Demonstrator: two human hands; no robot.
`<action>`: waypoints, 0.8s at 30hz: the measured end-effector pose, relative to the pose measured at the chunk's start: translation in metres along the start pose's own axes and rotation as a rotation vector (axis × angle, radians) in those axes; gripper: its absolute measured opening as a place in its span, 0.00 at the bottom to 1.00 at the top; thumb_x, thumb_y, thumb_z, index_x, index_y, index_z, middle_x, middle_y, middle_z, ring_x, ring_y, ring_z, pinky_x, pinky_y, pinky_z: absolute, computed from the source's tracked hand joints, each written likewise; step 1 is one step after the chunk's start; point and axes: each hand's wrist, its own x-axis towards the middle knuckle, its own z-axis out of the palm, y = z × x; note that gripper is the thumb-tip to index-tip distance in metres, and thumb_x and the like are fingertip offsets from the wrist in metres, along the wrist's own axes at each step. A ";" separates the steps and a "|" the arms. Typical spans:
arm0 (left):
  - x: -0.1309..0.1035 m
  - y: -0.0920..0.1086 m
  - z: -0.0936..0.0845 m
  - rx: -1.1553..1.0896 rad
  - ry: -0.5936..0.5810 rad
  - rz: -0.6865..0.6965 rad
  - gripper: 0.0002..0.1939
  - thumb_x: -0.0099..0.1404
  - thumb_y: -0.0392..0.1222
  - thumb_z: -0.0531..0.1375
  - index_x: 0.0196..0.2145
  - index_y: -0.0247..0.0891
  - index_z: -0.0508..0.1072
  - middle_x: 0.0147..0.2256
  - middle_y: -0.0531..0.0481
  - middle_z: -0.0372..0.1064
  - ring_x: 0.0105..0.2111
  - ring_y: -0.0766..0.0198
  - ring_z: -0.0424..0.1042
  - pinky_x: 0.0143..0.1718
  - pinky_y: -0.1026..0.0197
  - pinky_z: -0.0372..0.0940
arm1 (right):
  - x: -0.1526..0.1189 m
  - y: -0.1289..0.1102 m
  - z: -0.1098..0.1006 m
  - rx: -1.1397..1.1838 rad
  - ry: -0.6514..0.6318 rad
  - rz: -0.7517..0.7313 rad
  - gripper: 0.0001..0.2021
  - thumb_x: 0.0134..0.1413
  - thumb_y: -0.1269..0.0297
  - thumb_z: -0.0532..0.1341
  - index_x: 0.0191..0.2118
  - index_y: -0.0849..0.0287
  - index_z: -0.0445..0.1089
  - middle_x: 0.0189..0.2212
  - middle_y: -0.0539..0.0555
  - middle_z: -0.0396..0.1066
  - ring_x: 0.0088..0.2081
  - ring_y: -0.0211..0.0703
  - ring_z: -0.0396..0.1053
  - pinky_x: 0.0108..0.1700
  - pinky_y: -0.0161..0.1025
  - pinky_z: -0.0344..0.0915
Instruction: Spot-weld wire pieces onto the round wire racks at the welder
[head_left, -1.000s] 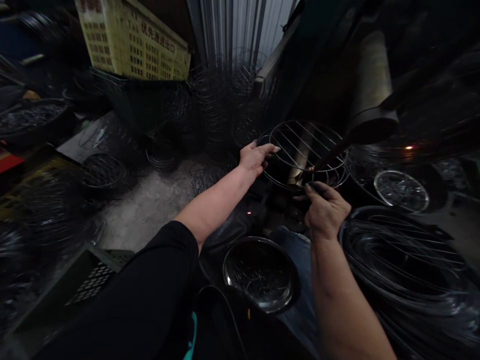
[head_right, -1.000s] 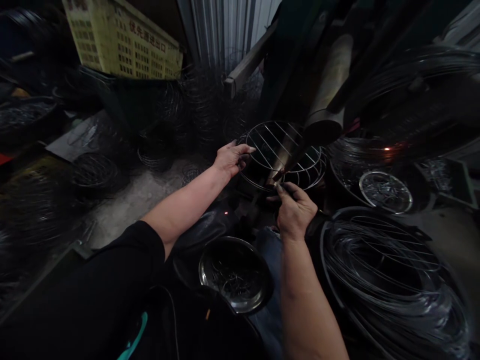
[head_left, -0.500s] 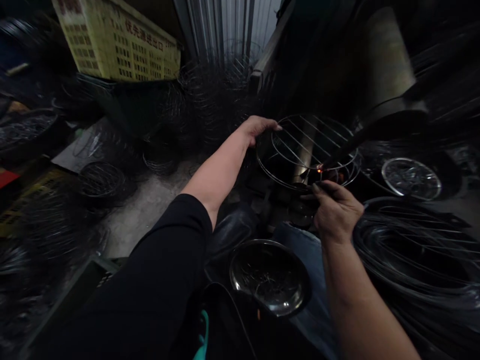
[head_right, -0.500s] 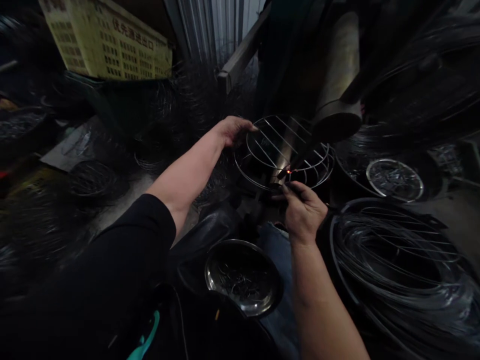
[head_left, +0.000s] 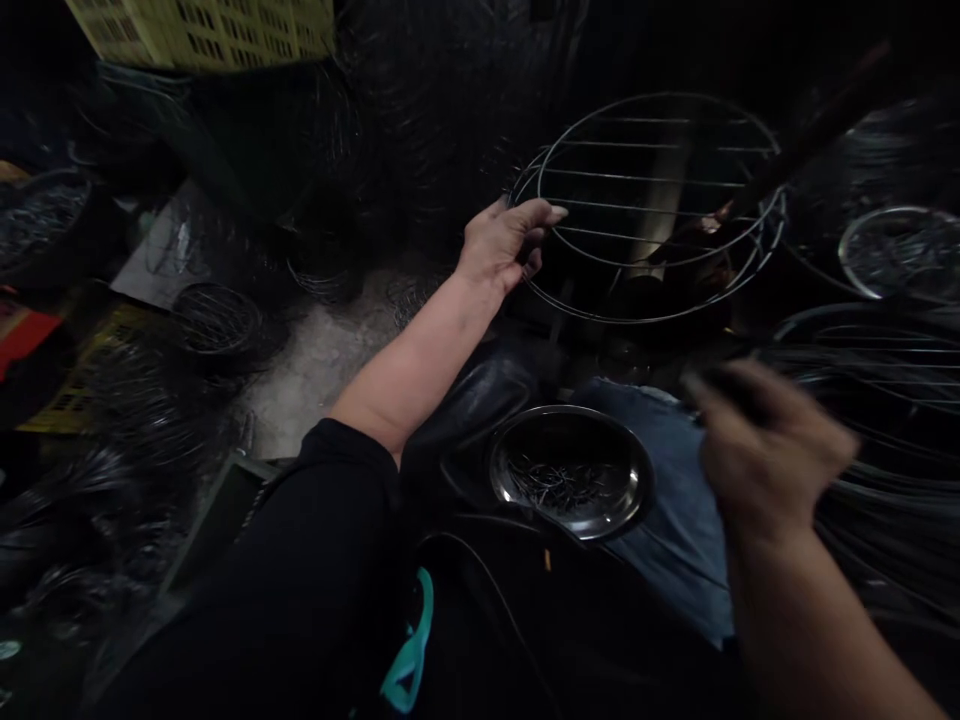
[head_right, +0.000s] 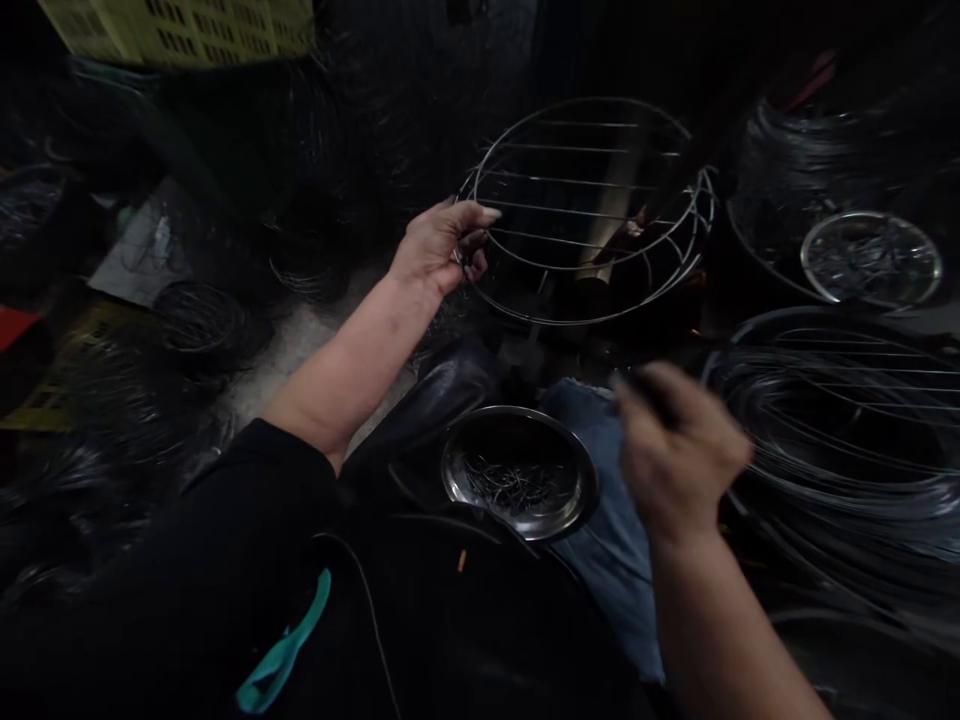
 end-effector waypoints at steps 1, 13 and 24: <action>-0.005 -0.003 -0.002 0.026 -0.023 0.025 0.14 0.52 0.25 0.67 0.27 0.36 0.65 0.23 0.56 0.62 0.27 0.70 0.64 0.31 0.65 0.57 | -0.019 0.000 0.000 0.027 -0.169 -0.020 0.08 0.55 0.54 0.64 0.35 0.48 0.79 0.33 0.51 0.79 0.36 0.51 0.76 0.43 0.48 0.71; -0.021 -0.022 -0.014 0.081 -0.074 0.108 0.15 0.48 0.29 0.68 0.30 0.38 0.65 0.23 0.58 0.63 0.24 0.73 0.63 0.25 0.69 0.56 | -0.086 -0.013 0.027 -0.616 -1.087 0.017 0.15 0.57 0.76 0.55 0.35 0.58 0.80 0.37 0.58 0.78 0.39 0.44 0.77 0.40 0.34 0.65; -0.026 -0.020 -0.007 0.071 -0.107 0.151 0.20 0.39 0.32 0.69 0.30 0.39 0.66 0.23 0.60 0.66 0.21 0.73 0.65 0.21 0.69 0.56 | 0.050 -0.018 0.003 0.196 -0.114 0.093 0.12 0.44 0.53 0.69 0.33 0.53 0.82 0.28 0.53 0.80 0.31 0.49 0.77 0.35 0.42 0.75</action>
